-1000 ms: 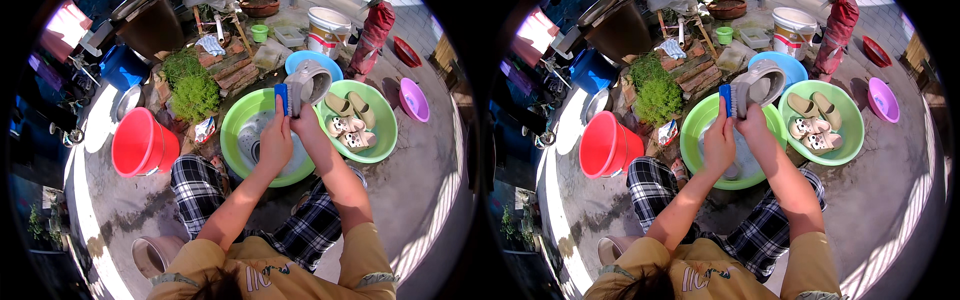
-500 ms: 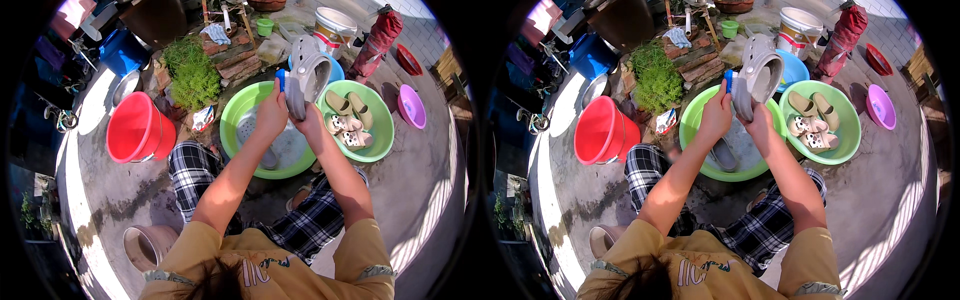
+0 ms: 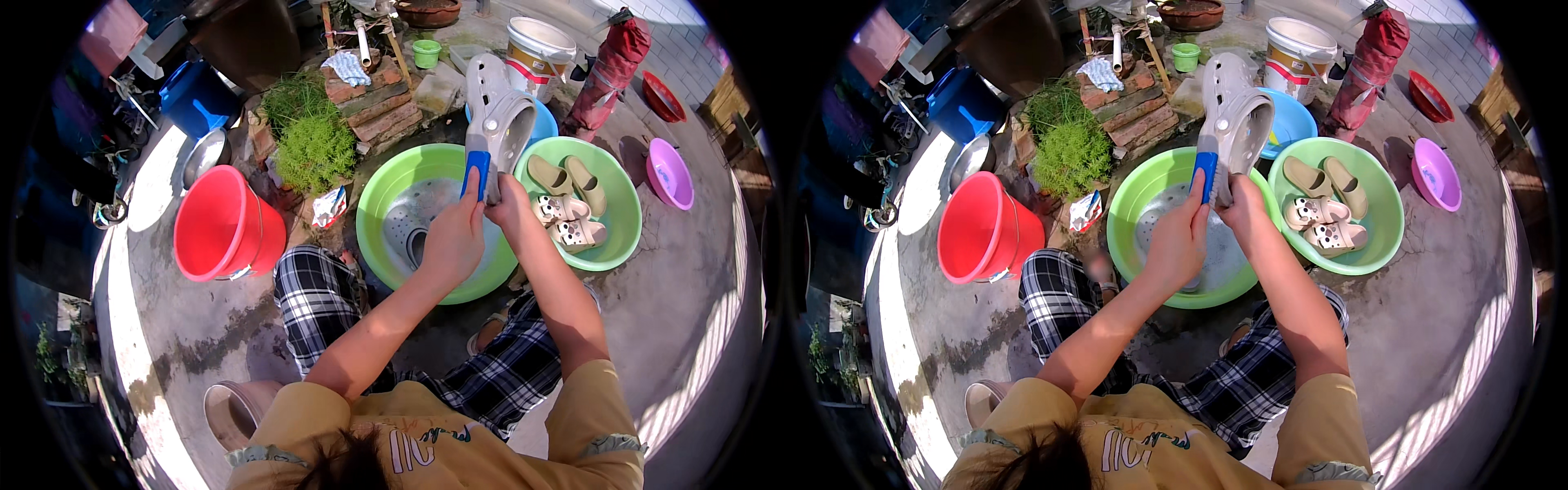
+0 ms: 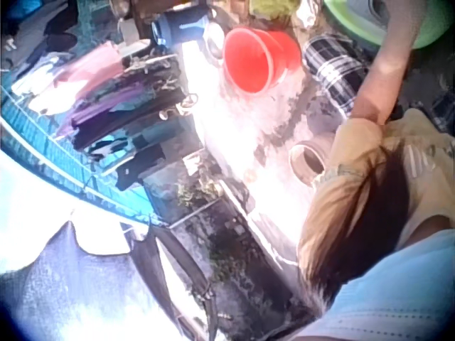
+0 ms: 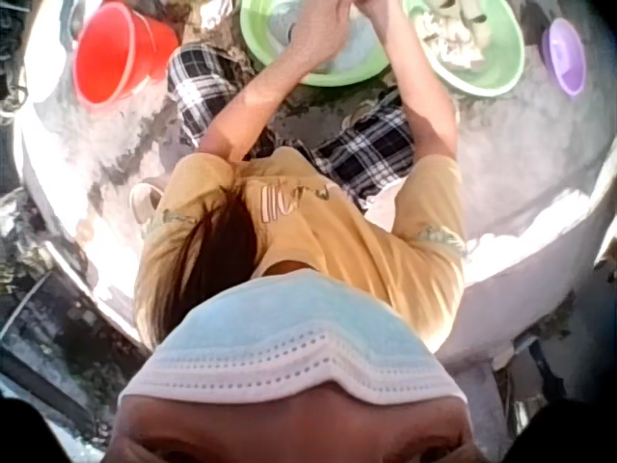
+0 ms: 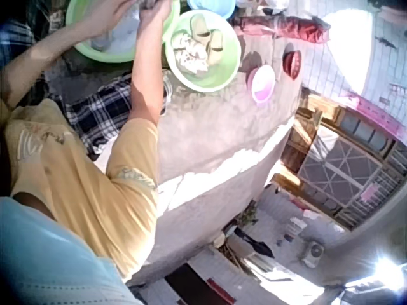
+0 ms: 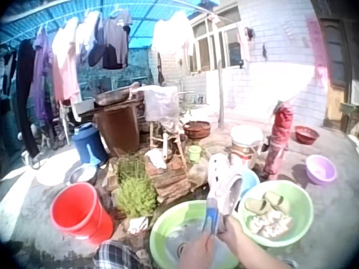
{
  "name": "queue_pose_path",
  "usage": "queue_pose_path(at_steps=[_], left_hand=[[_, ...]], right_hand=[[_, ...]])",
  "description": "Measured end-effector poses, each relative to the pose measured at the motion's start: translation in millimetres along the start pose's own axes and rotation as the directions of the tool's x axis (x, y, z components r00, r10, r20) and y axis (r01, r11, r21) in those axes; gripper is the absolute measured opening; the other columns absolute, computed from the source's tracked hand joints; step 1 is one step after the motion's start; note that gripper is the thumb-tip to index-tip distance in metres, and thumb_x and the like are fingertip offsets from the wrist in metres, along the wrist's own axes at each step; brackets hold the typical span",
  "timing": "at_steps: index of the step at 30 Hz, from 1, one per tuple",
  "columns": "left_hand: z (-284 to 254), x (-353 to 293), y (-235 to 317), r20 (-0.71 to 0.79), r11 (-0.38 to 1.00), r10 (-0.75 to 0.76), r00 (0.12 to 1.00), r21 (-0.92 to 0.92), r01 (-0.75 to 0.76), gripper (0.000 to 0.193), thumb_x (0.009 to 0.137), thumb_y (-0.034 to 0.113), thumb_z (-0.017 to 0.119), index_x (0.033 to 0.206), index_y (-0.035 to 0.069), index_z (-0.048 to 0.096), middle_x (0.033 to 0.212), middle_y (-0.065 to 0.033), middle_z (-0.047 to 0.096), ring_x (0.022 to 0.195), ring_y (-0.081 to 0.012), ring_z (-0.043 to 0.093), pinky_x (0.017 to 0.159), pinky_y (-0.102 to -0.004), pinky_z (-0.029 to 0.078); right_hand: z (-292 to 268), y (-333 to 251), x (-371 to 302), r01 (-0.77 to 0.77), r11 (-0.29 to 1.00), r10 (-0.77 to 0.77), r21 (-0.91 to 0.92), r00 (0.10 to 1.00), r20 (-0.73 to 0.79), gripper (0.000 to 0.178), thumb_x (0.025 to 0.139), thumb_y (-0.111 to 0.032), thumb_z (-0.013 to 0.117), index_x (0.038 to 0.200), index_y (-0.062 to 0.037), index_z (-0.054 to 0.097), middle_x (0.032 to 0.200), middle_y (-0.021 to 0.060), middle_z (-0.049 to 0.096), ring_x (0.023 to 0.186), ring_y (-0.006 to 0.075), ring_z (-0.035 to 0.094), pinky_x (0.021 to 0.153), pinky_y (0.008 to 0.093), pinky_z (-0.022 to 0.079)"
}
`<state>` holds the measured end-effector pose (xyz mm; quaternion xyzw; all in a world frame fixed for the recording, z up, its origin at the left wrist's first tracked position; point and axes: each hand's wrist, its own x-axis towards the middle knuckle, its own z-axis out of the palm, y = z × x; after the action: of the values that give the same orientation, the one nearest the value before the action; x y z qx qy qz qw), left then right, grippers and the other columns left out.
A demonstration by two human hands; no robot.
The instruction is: The person scrubs a grey clog-style shoe with a blue brush while sitting on the ground. They dip the shoe into a green basin of soapy water and scrub the exterior and interior surfaces repeatedly. The person handles the shoe and brush with both hands, occasionally rinsing the shoe in the basin.
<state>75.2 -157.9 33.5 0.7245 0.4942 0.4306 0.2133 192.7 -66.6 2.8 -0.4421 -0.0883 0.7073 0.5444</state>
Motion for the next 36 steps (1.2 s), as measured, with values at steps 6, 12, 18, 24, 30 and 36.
queue_pose_path(at_steps=[6, 12, 18, 24, 30, 36], left_hand=[[-13, 51, -7, 0.036, 0.979, -0.195, 0.98, 0.063, 0.193, 0.046, 0.091, 0.015, 0.044, 0.136, 0.008, 0.035, 0.071, -0.0244, 0.059, 0.062, -0.0379, 0.058, 0.057, -0.0424, 0.045], [0, -16, -8, 0.033, 1.0, 0.01, 0.999, -0.025, -0.009, 0.047, 0.092, 0.015, 0.043, 0.137, 0.008, 0.033, 0.074, -0.0236, 0.059, 0.064, -0.0387, 0.058, 0.058, -0.0432, 0.044], [-24, 56, 2, 0.053, 0.963, -0.258, 0.965, -0.062, 0.261, 0.048, 0.092, 0.013, 0.043, 0.138, 0.01, 0.032, 0.081, -0.0224, 0.061, 0.07, -0.037, 0.06, 0.065, -0.0399, 0.046], [-8, -6, 0, -0.041, 0.99, 0.003, 0.999, -0.143, -0.009, 0.046, 0.092, 0.015, 0.043, 0.137, 0.011, 0.035, 0.074, -0.0204, 0.061, 0.062, -0.0318, 0.059, 0.058, -0.0367, 0.045], [-33, 66, -6, -0.017, 0.989, -0.143, 0.99, -0.049, 0.142, 0.043, 0.092, 0.015, 0.043, 0.134, 0.008, 0.038, 0.066, -0.0217, 0.055, 0.055, -0.0303, 0.052, 0.056, -0.0362, 0.043], [-9, -6, 9, 0.108, 0.999, 0.012, 0.994, 0.031, -0.015, 0.047, 0.09, 0.011, 0.044, 0.136, 0.01, 0.036, 0.072, -0.0241, 0.058, 0.068, -0.0379, 0.06, 0.06, -0.0412, 0.045]], right_hand=[[13, 28, -17, 0.03, 0.999, -0.029, 0.017, 0.999, -0.028, 0.035, 0.092, -0.014, 0.03, 0.121, -0.0064, 0.048, 0.11, 0.0116, 0.057, 0.091, 0.0231, 0.059, 0.074, 0.0412, 0.052], [-10, 15, 11, 0.017, 0.999, -0.022, 0.047, 0.995, 0.101, 0.029, 0.093, -0.015, 0.034, 0.113, -0.008, 0.053, 0.096, 0.0085, 0.061, 0.079, 0.0214, 0.061, 0.066, 0.0371, 0.053], [-10, 6, 13, 0.043, 0.991, -0.017, -0.129, 0.981, 0.195, 0.025, 0.092, -0.022, 0.037, 0.105, -0.0133, 0.057, 0.092, 0.0048, 0.062, 0.071, 0.0156, 0.059, 0.049, 0.0259, 0.044], [-1, 10, 3, -0.061, 0.991, 0.04, 0.119, 0.985, 0.167, 0.026, 0.093, -0.025, 0.036, 0.105, -0.012, 0.055, 0.091, 0.0049, 0.063, 0.072, 0.0174, 0.062, 0.048, 0.0314, 0.049], [5, 5, -15, 0.017, 0.995, -0.002, -0.095, 0.987, 0.16, 0.027, 0.091, -0.019, 0.032, 0.102, -0.0061, 0.053, 0.08, 0.0091, 0.059, 0.056, 0.0183, 0.053, 0.04, 0.0265, 0.035], [0, 21, 6, 0.17, 0.982, -0.184, 0.084, 0.965, 0.189, 0.023, 0.092, -0.022, 0.036, 0.098, -0.0078, 0.054, 0.082, 0.0059, 0.059, 0.066, 0.0174, 0.057, 0.055, 0.0303, 0.046]])
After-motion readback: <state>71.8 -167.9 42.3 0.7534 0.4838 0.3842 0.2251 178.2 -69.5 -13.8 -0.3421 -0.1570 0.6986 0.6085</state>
